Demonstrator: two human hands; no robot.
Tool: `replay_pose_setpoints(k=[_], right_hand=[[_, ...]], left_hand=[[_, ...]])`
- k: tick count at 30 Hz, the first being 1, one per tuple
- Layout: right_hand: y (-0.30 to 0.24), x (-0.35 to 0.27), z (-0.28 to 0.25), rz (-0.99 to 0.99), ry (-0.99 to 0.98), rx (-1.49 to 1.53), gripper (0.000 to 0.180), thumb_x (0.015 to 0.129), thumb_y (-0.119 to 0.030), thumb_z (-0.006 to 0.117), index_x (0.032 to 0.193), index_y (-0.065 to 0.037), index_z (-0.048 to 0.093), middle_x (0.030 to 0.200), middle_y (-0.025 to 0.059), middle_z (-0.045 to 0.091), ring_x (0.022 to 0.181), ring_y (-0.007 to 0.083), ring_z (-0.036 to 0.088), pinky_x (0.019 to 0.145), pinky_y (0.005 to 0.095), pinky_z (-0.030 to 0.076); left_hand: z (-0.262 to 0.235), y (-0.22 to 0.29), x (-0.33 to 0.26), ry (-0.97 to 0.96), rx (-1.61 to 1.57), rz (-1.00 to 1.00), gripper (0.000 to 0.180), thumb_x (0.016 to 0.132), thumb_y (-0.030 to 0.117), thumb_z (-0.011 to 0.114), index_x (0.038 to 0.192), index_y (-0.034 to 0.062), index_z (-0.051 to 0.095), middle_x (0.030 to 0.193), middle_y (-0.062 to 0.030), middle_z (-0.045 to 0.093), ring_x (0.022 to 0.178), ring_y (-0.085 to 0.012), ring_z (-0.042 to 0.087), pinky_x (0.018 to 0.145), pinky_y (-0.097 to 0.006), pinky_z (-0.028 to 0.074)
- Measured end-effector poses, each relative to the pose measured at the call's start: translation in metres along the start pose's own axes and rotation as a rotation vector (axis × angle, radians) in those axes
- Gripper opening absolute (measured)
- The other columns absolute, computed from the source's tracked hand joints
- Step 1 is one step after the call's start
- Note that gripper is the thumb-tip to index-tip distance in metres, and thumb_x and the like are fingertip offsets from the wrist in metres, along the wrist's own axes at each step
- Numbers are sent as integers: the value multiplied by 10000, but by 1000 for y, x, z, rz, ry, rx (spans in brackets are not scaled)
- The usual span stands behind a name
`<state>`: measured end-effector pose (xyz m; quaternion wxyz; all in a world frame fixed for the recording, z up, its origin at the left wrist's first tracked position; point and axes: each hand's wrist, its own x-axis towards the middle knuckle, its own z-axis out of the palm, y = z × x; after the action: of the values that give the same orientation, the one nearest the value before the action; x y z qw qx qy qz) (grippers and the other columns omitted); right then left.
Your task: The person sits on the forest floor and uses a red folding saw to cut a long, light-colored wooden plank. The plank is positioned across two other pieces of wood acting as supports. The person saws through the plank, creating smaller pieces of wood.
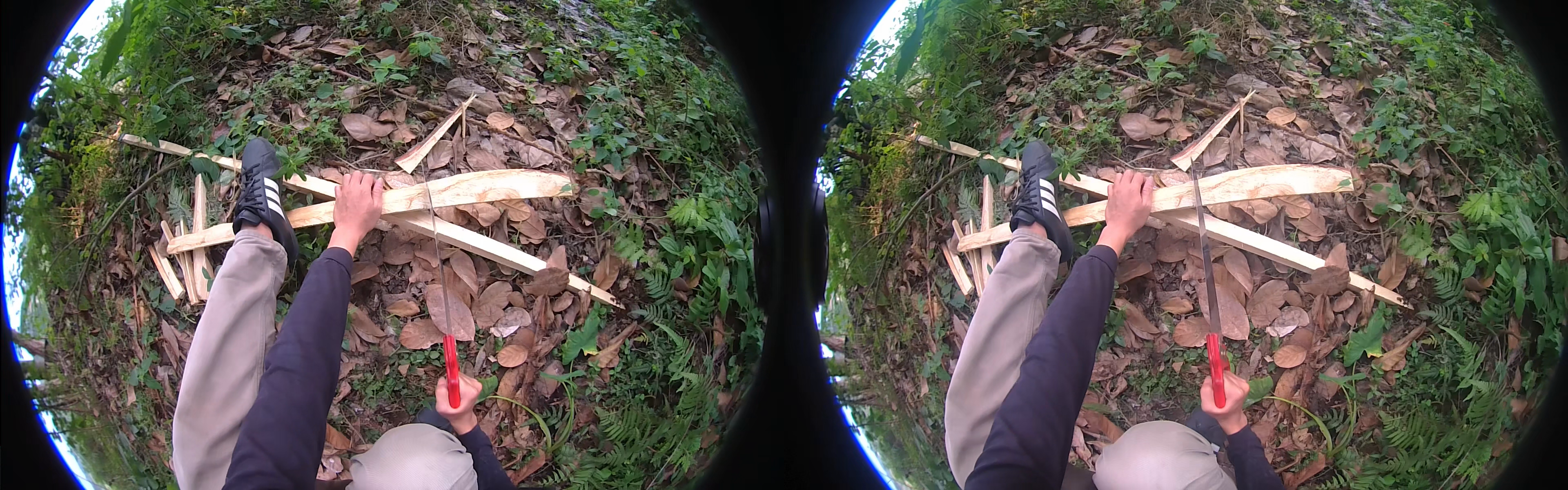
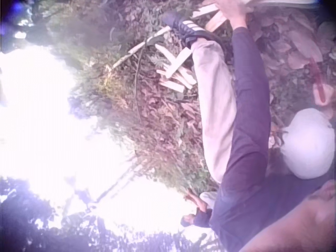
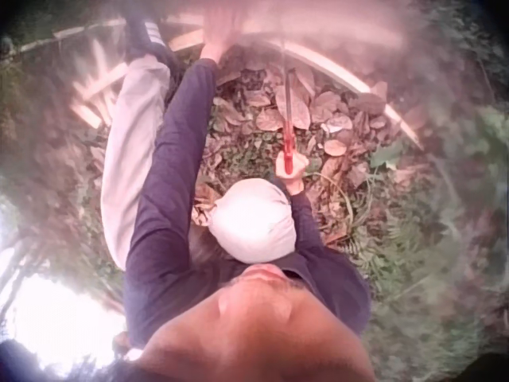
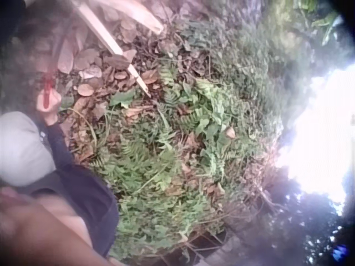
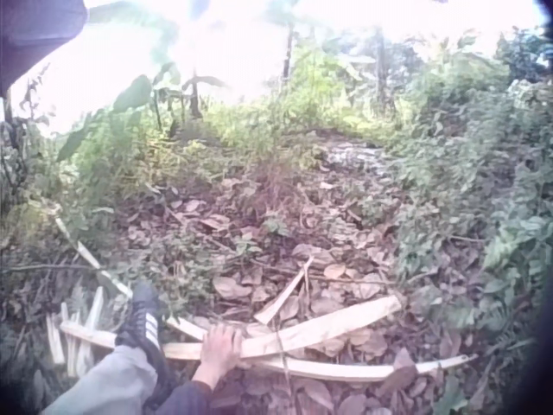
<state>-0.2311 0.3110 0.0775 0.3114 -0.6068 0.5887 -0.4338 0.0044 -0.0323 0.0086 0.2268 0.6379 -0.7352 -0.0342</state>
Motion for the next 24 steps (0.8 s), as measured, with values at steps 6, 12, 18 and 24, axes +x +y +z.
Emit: replay_pose_setpoints(k=[6,12,18,24], right_hand=[[-9,35,2,37,109,17,176,780,-46,674,652,-46,553,516,95,487,426,289,533,465,380,410],[-2,86,17,105,107,149,149,836,-68,675,714,-38,597,522,102,516,432,259,568,465,364,415],[-6,14,-4,2,44,30,57,746,-37,653,694,-31,629,535,120,549,455,297,604,486,372,488],[11,75,23,58,123,141,194,801,-60,652,636,-39,553,496,97,497,403,262,535,451,363,405]], left_hand=[[2,3,-4,-34,52,41,215,976,263,543,975,53,591,1008,-128,570,999,-330,536,865,-478,431],[4,-7,1,-81,64,57,210,967,261,528,986,59,586,1034,-127,566,1007,-332,531,872,-480,420],[6,0,2,-25,104,68,185,953,242,534,975,63,577,1007,-130,556,1006,-334,528,859,-491,416],[8,0,-4,-40,111,98,206,956,234,516,968,39,582,1013,-142,555,1017,-328,514,889,-478,404]])
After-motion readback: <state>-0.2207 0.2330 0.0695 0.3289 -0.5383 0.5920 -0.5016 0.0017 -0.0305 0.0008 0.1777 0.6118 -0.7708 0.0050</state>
